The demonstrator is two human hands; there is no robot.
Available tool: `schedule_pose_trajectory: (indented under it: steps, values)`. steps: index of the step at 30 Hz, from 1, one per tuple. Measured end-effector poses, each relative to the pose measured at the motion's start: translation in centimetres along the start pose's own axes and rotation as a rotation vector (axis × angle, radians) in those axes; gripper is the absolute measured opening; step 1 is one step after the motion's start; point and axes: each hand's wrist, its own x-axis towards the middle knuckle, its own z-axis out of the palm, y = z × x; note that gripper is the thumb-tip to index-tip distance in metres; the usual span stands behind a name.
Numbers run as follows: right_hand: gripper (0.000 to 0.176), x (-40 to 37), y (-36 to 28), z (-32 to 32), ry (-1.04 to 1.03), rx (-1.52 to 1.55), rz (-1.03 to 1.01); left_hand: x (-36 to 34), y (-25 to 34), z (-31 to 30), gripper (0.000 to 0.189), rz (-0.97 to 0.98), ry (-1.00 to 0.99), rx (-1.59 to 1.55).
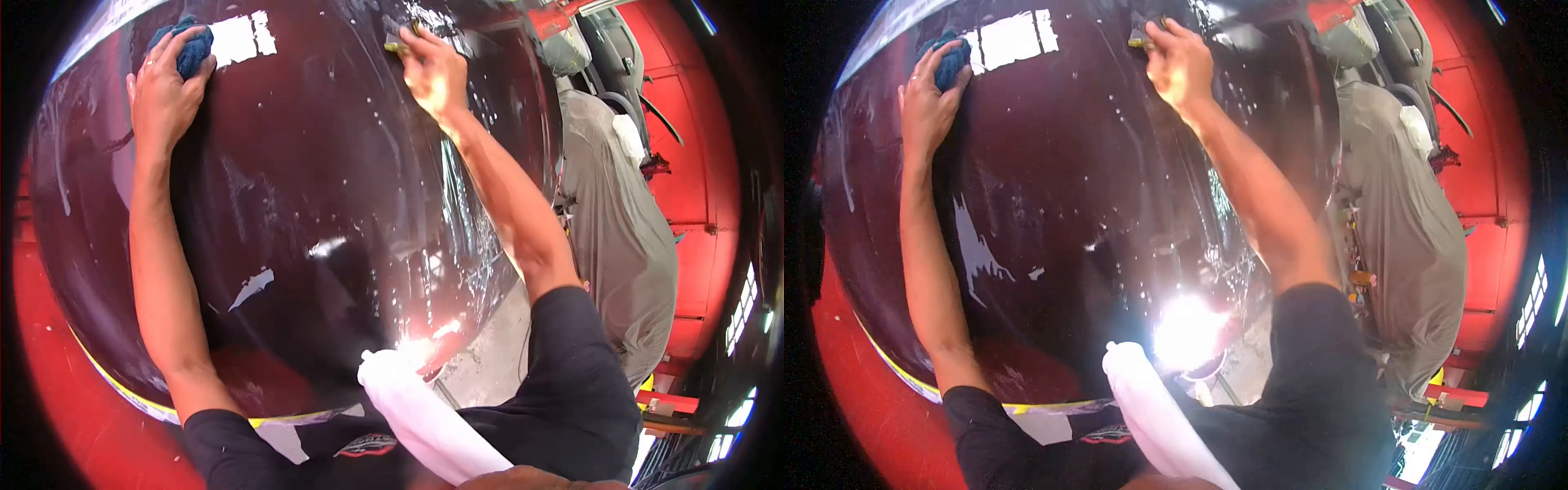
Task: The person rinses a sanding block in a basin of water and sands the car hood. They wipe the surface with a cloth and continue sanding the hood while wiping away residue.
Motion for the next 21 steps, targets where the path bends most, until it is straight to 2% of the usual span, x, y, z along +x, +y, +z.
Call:
schedule_pose_trajectory:
  steps: [2, 3, 4, 6, 8, 9, 10, 11, 12, 14, 15, 16, 17, 18, 20, 21]
  values:
    - [0.042, -8.0, -2.7, -4.5, -0.028, 0.204, 0.011, 0.0, 0.2, 0.0, 0.045, -0.018, 0.008, 0.02]
    - [0.051, -12.6, -4.0, -7.8, -0.111, 0.08, -0.039, -0.3, 0.4, 0.1, 0.045, -0.032, 0.01, 0.018]
    - [0.051, -16.9, -7.1, -11.4, -0.254, -0.049, 0.077, -0.1, 0.7, 0.1, 0.045, -0.04, 0.019, 0.017]
    - [0.043, -25.4, -7.9, -13.2, -0.186, -0.035, 0.0, -0.3, 0.9, -0.1, 0.045, -0.059, 0.011, 0.017]
    - [0.041, -20.0, -7.1, -10.7, -0.157, 0.016, -0.044, -0.1, 1.3, -0.3, 0.044, -0.063, -0.005, 0.019]
    - [0.04, -13.9, -6.6, -8.2, -0.208, -0.027, -0.045, -0.1, 1.4, -0.4, 0.044, -0.065, -0.003, 0.016]
    - [0.039, -8.8, -5.3, -4.4, -0.022, 0.166, -0.134, -0.1, 1.3, -0.5, 0.044, -0.073, 0.0, 0.028]
    - [0.038, -4.2, -2.7, -0.5, 0.033, 0.106, -0.165, -0.1, 1.3, -0.5, 0.044, -0.052, 0.002, 0.023]
    - [0.04, 0.3, -0.6, 2.7, 0.014, 0.083, -0.144, -0.1, 1.3, -0.4, 0.044, -0.038, 0.011, 0.014]
    - [0.041, 2.8, -2.3, 2.5, -0.052, 0.031, 0.003, -0.7, 0.9, -0.1, 0.045, -0.035, 0.023, 0.012]
    - [0.044, -0.8, -1.8, 1.0, -0.109, 0.123, -0.014, -0.5, 0.9, -0.1, 0.045, -0.029, 0.016, 0.01]
    - [0.05, -5.6, -3.6, -2.7, -0.001, 0.154, -0.229, -0.1, 0.9, -0.1, 0.045, -0.025, 0.017, 0.007]
    - [0.056, -10.8, -5.8, -6.1, -0.076, 0.102, -0.121, -0.2, 1.2, -0.1, 0.044, -0.021, 0.053, 0.003]
    - [0.053, -15.9, -8.1, -9.6, -0.244, -0.114, -0.001, 0.1, 1.4, -0.1, 0.044, -0.015, 0.057, -0.007]
    - [0.05, -23.2, -9.0, -11.8, -0.134, -0.065, -0.048, -0.1, 1.7, -0.2, 0.045, -0.067, 0.032, 0.019]
    - [0.049, -21.3, -8.8, -10.9, -0.155, -0.055, -0.061, -0.2, 1.5, -0.1, 0.045, -0.062, 0.047, 0.02]
